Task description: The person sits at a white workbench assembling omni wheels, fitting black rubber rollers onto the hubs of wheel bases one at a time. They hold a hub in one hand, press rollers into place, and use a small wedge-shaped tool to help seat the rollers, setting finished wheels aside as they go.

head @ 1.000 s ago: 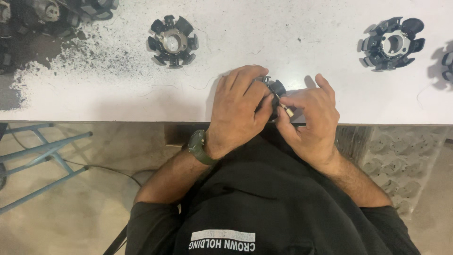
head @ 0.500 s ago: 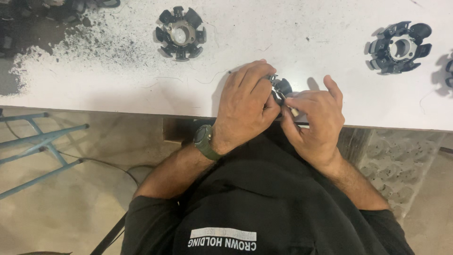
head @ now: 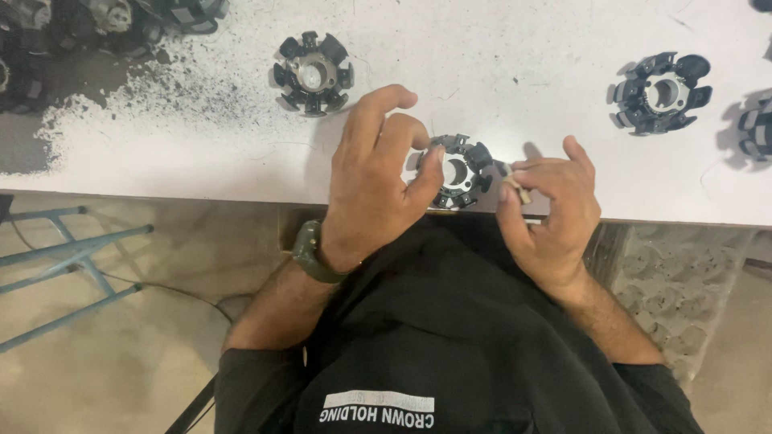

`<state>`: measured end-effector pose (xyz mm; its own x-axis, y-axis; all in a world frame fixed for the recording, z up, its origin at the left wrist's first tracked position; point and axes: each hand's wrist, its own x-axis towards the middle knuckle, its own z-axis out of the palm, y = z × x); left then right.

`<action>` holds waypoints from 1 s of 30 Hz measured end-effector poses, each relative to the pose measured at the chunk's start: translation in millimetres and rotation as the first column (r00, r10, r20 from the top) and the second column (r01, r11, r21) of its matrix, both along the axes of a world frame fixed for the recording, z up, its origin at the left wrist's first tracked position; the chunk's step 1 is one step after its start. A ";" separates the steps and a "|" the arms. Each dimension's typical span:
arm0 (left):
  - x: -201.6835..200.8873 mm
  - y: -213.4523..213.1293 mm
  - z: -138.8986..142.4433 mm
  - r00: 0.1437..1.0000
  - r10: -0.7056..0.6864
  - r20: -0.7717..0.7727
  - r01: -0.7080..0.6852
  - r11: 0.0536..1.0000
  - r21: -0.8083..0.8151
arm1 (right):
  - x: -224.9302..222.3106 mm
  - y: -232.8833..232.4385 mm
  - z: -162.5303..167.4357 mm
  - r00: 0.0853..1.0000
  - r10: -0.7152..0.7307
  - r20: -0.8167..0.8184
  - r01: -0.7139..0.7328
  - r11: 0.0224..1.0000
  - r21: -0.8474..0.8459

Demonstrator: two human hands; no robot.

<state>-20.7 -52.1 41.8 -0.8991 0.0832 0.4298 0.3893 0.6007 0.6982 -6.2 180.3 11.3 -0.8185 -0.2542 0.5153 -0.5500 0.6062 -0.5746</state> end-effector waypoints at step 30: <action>-11.0 7.7 3.2 0.985 -0.150 -0.091 0.130 0.972 -0.195 | -13.4 -7.3 -3.5 0.997 0.015 0.070 -0.017 0.999 0.030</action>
